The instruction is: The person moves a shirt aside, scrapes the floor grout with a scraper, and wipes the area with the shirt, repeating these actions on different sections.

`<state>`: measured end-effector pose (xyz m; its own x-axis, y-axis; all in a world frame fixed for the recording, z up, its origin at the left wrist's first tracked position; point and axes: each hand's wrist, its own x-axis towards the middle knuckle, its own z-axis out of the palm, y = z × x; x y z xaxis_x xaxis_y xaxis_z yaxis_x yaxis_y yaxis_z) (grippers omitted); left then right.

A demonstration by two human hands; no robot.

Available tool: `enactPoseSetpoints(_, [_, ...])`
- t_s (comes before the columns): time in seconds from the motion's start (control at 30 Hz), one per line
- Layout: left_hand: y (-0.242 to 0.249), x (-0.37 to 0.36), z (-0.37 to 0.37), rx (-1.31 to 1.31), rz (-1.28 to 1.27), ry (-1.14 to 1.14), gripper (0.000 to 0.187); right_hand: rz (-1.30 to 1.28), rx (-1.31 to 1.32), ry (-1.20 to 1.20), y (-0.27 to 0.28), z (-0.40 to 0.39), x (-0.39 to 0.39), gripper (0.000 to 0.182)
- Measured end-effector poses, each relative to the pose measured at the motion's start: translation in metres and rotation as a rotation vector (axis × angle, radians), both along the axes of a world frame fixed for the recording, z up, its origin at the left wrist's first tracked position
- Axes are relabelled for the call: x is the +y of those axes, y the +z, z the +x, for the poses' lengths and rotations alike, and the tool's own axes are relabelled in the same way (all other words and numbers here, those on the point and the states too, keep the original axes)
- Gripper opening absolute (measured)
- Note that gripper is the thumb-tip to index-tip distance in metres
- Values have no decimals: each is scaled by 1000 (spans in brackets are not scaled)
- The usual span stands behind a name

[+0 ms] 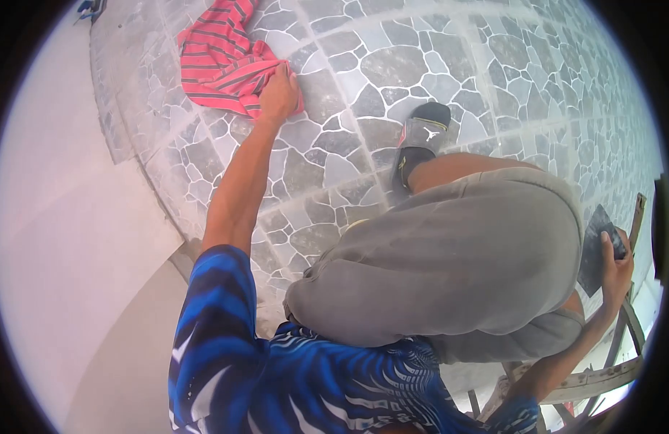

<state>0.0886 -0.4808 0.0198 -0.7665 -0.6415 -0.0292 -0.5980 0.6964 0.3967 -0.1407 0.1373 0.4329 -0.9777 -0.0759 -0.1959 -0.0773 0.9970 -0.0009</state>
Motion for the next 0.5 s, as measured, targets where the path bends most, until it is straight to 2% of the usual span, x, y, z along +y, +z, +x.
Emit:
enactPoseSetpoints(0.1, [-3,13,-40,-150,37,-47,34,-47,-35,-14,-2,-2,3,50])
enactPoseSetpoints(0.2, [-17,17,-60,-224,-56,-155,27,-146,-52,-44,-7,-3,3,47])
enactPoseSetpoints(0.23, [-26,21,-56,-181,-103,-210,23,-26,-55,-44,-4,-7,4,50])
enactPoseSetpoints(0.27, [-25,36,-49,-183,-73,-280,22,-16,-47,-8,-5,-8,10,50])
enactPoseSetpoints(0.33, [-14,85,-29,-123,-48,-424,19,-5,-22,62,-11,-12,20,50])
enactPoseSetpoints(0.4, [-8,155,0,-138,128,-496,19,-67,-87,-19,-12,-12,18,49])
enactPoseSetpoints(0.43, [-9,194,21,-131,164,-581,21,-48,-101,-43,-9,-12,14,47])
enactPoseSetpoints(0.47, [-15,246,50,-15,150,-742,25,-52,-118,-35,-9,-13,14,45])
enactPoseSetpoints(0.5, [-34,245,54,-144,186,-755,26,-55,-135,-28,-10,-14,15,42])
